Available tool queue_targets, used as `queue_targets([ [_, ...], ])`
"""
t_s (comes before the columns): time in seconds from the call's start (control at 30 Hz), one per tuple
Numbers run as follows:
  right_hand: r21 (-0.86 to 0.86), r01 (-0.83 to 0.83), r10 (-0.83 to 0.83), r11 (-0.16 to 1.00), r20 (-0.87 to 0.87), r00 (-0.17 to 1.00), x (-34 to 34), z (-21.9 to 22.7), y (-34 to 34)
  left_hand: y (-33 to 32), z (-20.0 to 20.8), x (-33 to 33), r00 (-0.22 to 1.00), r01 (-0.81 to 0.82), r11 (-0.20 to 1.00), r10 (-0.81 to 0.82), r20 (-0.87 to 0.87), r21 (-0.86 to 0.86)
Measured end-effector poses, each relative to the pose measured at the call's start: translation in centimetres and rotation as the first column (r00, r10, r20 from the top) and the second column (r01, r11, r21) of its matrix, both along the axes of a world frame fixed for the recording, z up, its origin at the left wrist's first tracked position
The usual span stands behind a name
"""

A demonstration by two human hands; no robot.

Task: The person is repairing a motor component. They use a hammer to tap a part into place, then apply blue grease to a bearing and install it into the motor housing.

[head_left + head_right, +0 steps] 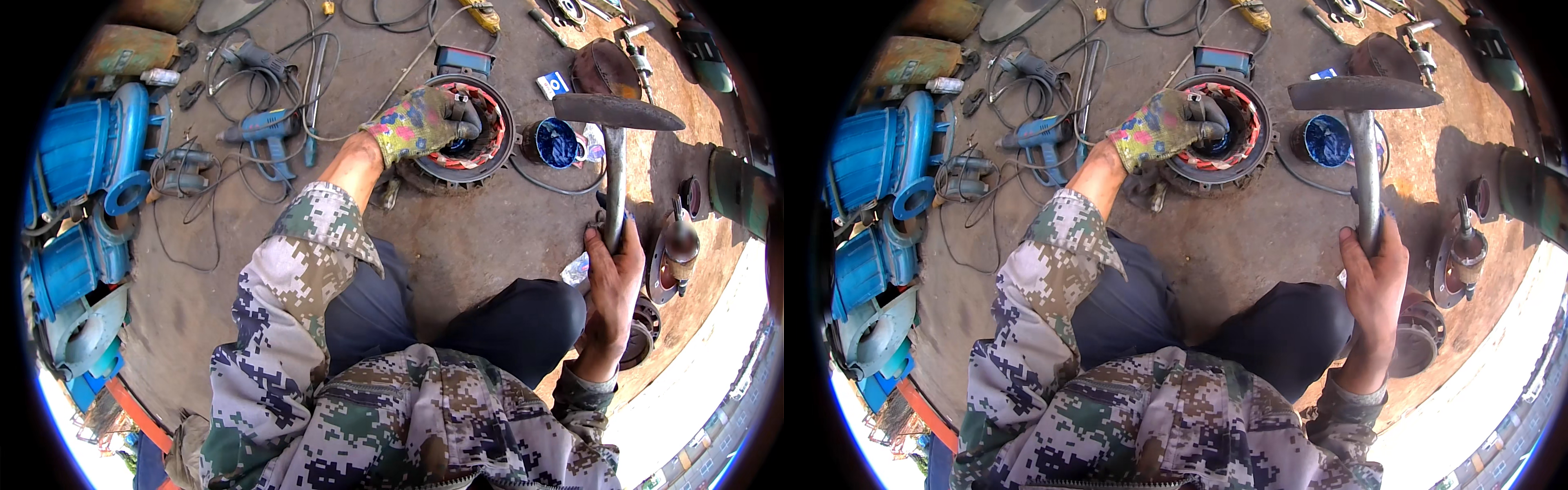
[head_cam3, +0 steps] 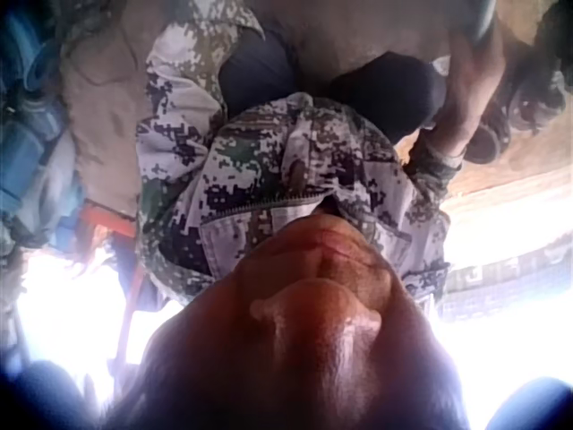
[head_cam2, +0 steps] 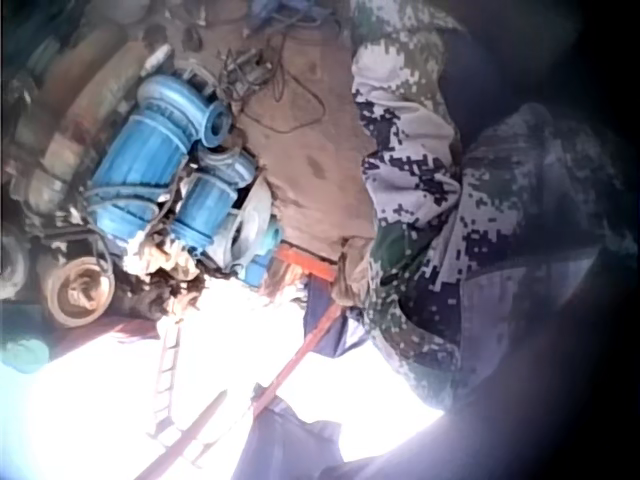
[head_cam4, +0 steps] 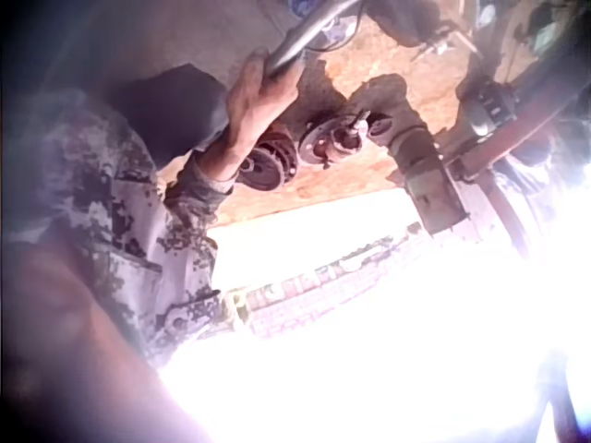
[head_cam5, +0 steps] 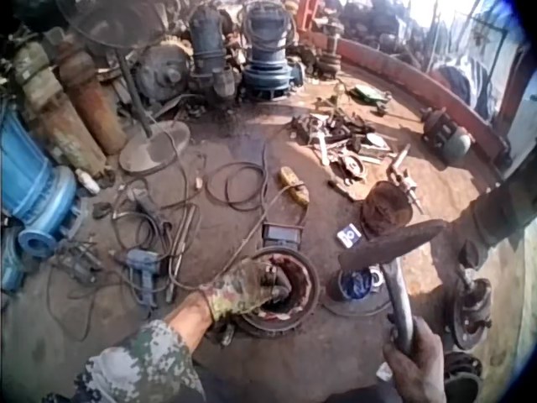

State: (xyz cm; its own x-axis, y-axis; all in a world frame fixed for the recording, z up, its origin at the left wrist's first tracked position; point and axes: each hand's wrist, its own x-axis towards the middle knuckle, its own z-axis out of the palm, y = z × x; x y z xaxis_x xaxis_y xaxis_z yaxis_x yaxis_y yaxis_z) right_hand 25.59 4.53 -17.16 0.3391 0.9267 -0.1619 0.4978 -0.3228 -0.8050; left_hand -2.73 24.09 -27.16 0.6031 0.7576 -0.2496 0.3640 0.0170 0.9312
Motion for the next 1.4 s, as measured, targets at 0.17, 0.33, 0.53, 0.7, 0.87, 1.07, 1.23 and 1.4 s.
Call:
queue_targets([
  [0.17, -0.025, -0.113, 0.114, 0.993, 0.09, 0.989, 0.0, 0.6, 0.7, 0.0, 0.6, 0.3, 0.998, 0.048, 0.999, -0.047, -0.043, 0.021],
  [0.33, -0.084, -0.248, 0.261, 0.965, 0.247, 0.933, -2.7, 4.7, 2.9, -0.5, 1.2, 0.1, 0.984, 0.005, 0.994, 0.015, -0.18, 0.11],
  [0.53, 0.007, -0.347, 0.312, 0.938, 0.422, 0.851, -3.8, 5.7, 3.9, -0.2, 2.1, 1.0, 0.982, 0.039, 0.999, -0.033, -0.184, 0.026],
  [0.7, -0.131, -0.424, 0.442, 0.896, 0.351, 0.826, -3.1, 4.7, 4.3, -0.7, 2.0, -0.4, 0.986, 0.074, 0.993, -0.059, -0.157, 0.093],
  [0.87, 0.002, -0.173, 0.169, 0.985, 0.194, 0.966, -2.4, 3.3, 2.7, 0.0, -0.1, 0.0, 0.996, 0.016, 0.996, -0.009, -0.091, 0.083],
  [1.07, -0.085, -0.085, 0.09, 0.993, 0.064, 0.994, -1.4, 0.4, 0.1, 0.2, -0.8, 0.6, 0.984, -0.171, 0.972, 0.16, 0.078, 0.16],
  [1.23, -0.083, -0.116, 0.126, 0.99, 0.123, 0.984, -1.7, -0.1, -0.6, 0.5, -1.4, 0.3, 0.995, -0.094, 0.956, 0.102, -0.015, 0.277],
  [1.4, -0.102, -0.247, 0.264, 0.963, 0.207, 0.942, -3.3, 2.8, 1.5, 0.4, -0.5, -0.2, 0.991, -0.081, 0.967, 0.103, -0.08, 0.241],
])
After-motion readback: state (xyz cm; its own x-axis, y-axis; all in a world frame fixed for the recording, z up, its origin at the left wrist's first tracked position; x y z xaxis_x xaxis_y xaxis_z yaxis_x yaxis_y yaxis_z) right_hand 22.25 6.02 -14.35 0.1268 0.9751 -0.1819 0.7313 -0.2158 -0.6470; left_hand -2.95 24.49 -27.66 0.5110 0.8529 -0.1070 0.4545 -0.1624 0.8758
